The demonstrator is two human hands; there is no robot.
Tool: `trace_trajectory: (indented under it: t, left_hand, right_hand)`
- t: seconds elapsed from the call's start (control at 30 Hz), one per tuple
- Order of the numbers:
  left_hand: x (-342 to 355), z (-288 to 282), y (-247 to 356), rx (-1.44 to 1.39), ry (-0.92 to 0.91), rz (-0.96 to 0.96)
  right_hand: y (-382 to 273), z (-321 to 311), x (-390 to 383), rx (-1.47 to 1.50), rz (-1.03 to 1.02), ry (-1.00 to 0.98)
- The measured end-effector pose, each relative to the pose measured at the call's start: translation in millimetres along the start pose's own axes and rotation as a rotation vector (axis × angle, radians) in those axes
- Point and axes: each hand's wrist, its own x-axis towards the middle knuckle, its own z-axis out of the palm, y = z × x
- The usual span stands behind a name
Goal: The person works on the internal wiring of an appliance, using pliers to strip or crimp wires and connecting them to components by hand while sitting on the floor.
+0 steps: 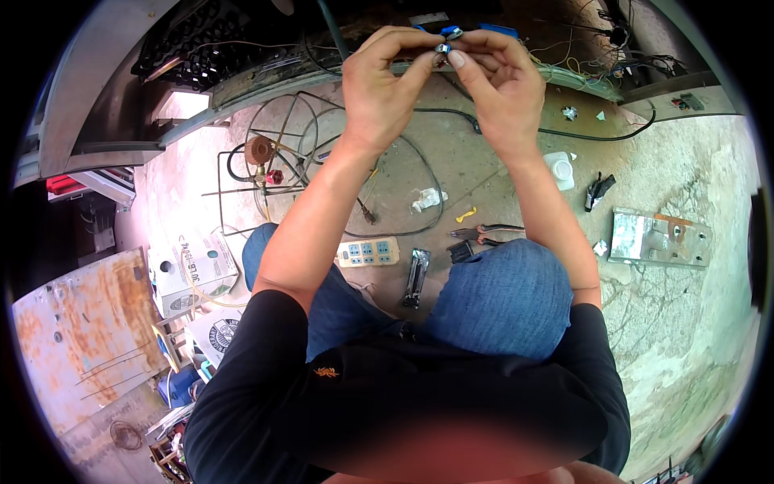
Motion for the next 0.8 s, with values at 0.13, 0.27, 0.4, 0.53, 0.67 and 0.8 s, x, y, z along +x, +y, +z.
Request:
trace_trajectory:
  t: [0.13, 0.27, 0.4, 0.53, 0.67, 0.8]
  left_hand:
    - [-3.1, 1.6, -7.8, -0.022, 0.017, -0.009]
    - [-1.7, 5.5, -13.6, 0.018, -0.005, 0.01]
    - [-2.3, 12.5, -7.9, 0.048, -0.092, -0.084]
    - [-9.1, 2.3, -22.4, -0.068, -0.141, -0.227]
    - [7.4, 9.0, -16.4, -0.415, -0.234, -0.23]
    - [15.7, -15.1, -19.6, -0.493, -0.231, -0.105]
  right_hand:
    - [-0.2, 3.4, -2.6, -0.084, 0.006, 0.032]
    - [1.5, 0.9, -4.6, -0.241, -0.038, 0.069]
    - [4.7, -9.2, -4.2, -0.405, -0.09, 0.032]
    - [-14.6, -5.5, -14.4, -0.46, -0.138, -0.104]
    - [7.8, -94.4, -78.7, -0.741, 0.201, -0.173]
    - [50.4, -137.1, -210.6, -1.17, 0.372, -0.67]
